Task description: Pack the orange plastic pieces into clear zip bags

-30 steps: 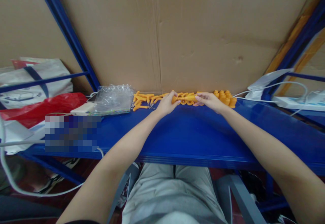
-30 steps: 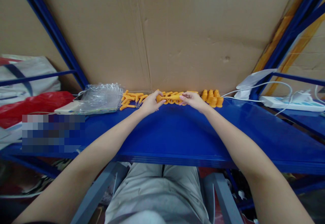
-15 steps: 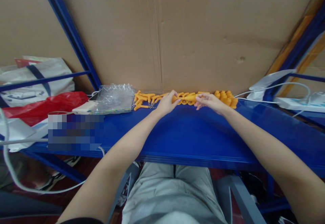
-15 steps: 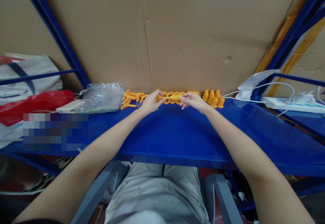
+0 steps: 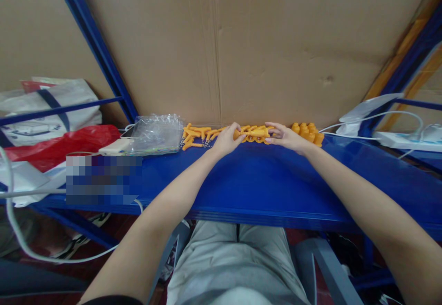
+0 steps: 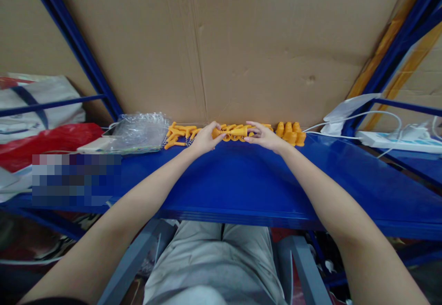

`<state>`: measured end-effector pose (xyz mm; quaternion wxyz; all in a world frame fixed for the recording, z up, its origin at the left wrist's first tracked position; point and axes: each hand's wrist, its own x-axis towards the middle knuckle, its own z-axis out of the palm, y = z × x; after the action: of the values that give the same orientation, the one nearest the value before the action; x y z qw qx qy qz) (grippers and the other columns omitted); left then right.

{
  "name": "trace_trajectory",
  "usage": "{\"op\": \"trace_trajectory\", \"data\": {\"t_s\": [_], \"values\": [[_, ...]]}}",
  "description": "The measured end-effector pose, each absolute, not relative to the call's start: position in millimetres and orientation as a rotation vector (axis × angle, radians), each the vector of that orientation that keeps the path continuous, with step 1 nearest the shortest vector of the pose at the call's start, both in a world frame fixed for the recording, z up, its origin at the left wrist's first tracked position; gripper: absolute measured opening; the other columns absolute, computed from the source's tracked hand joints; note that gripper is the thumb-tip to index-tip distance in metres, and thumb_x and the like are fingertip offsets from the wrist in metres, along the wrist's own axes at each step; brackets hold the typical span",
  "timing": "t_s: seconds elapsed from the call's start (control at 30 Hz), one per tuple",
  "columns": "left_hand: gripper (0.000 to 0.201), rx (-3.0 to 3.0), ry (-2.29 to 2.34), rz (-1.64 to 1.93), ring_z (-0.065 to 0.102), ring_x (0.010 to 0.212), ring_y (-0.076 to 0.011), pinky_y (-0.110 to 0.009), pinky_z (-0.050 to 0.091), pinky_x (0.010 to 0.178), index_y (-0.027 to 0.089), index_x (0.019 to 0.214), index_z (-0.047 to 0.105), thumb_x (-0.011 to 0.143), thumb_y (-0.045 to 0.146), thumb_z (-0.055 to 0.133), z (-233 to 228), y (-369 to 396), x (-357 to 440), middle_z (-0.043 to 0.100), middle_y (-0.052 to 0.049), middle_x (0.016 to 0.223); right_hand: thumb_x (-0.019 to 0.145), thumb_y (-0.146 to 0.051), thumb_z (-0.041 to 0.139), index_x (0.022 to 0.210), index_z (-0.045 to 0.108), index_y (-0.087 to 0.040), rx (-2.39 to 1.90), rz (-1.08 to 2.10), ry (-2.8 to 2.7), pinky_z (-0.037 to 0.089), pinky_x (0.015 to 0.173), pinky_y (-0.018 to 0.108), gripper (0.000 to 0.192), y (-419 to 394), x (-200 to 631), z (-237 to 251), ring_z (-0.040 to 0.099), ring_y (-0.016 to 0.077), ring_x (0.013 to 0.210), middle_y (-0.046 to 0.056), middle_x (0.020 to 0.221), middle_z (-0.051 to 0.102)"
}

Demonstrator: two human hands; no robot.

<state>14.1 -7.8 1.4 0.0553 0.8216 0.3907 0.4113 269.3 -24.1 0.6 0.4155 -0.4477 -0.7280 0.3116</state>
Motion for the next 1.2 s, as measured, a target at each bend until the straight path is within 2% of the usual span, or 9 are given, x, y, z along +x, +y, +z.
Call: {"op": "trace_trajectory", "data": {"t_s": [0.2, 0.43, 0.63, 0.7, 0.8, 0.87, 1.03, 1.2], "values": [[0.018, 2.476, 1.188, 1.239, 0.067, 0.086, -0.0188, -0.028, 0.051, 0.074, 0.022, 0.088, 0.049, 0.085, 0.026, 0.066, 3, -10, 15, 0.067, -0.002, 0.091, 0.074, -0.032, 0.079, 0.118, 0.065, -0.022, -1.076, 0.74, -1.784, 0.055, 0.096, 0.045, 0.048, -21, 268, -1, 0.067, 0.0237, 0.11, 0.011, 0.121, 0.069], [0.017, 2.478, 1.177, 1.247, 0.066, 0.084, -0.0181, -0.027, 0.05, 0.071, 0.022, 0.09, 0.049, 0.086, 0.027, 0.065, 2, -11, 15, 0.067, -0.002, 0.091, 0.08, -0.039, 0.076, 0.105, 0.071, -0.019, -1.172, 0.775, -1.705, 0.061, 0.086, 0.042, 0.032, -32, 260, 6, 0.073, 0.0225, 0.089, 0.009, 0.099, 0.076], [0.019, 2.484, 1.174, 1.221, 0.066, 0.085, -0.0184, -0.026, 0.05, 0.07, 0.022, 0.088, 0.048, 0.086, 0.027, 0.066, 3, -12, 15, 0.067, -0.002, 0.09, 0.084, -0.044, 0.072, 0.099, 0.074, -0.018, -1.241, 0.782, -1.68, 0.06, 0.086, 0.04, 0.029, -37, 255, 10, 0.074, 0.0215, 0.082, 0.009, 0.091, 0.077], [0.019, 2.484, 1.175, 1.218, 0.066, 0.085, -0.0184, -0.026, 0.05, 0.071, 0.022, 0.088, 0.048, 0.086, 0.027, 0.066, 3, -12, 15, 0.067, -0.002, 0.09, 0.084, -0.043, 0.072, 0.103, 0.073, -0.019, -1.226, 0.798, -1.685, 0.06, 0.086, 0.041, 0.031, -35, 256, 9, 0.074, 0.0214, 0.082, 0.009, 0.092, 0.077], [0.018, 2.486, 1.17, 1.234, 0.066, 0.086, -0.018, -0.026, 0.05, 0.071, 0.022, 0.089, 0.049, 0.086, 0.028, 0.065, 2, -11, 15, 0.067, -0.003, 0.093, 0.076, -0.037, 0.08, 0.118, 0.066, -0.021, -1.143, 0.839, -1.714, 0.061, 0.085, 0.042, 0.047, -32, 259, 6, 0.074, 0.0208, 0.081, 0.006, 0.092, 0.077], [0.017, 2.489, 1.164, 1.244, 0.066, 0.085, -0.0178, -0.026, 0.05, 0.07, 0.022, 0.09, 0.049, 0.086, 0.028, 0.065, 2, -10, 14, 0.068, -0.003, 0.094, 0.071, -0.033, 0.084, 0.12, 0.063, -0.022, -1.1, 0.85, -1.727, 0.061, 0.084, 0.042, 0.055, -30, 260, 4, 0.073, 0.0196, 0.079, 0.004, 0.09, 0.076], [0.019, 2.489, 1.155, 1.251, 0.066, 0.085, -0.0177, -0.025, 0.05, 0.07, 0.022, 0.09, 0.049, 0.086, 0.031, 0.066, 1, -10, 14, 0.068, -0.002, 0.093, 0.071, -0.035, 0.083, 0.103, 0.065, -0.018, -1.104, 0.854, -1.724, 0.059, 0.084, 0.042, 0.04, -29, 259, 2, 0.072, 0.0171, 0.072, 0.005, 0.084, 0.075], [0.019, 2.48, 1.143, 1.266, 0.067, 0.085, -0.0174, -0.026, 0.05, 0.071, 0.022, 0.089, 0.049, 0.086, 0.029, 0.066, 1, -11, 14, 0.068, -0.002, 0.093, 0.072, -0.05, 0.081, 0.092, 0.065, -0.018, -1.138, 0.872, -1.713, 0.058, 0.08, 0.039, 0.041, -32, 256, 5, 0.071, 0.018, 0.069, 0.006, 0.077, 0.075]]}}
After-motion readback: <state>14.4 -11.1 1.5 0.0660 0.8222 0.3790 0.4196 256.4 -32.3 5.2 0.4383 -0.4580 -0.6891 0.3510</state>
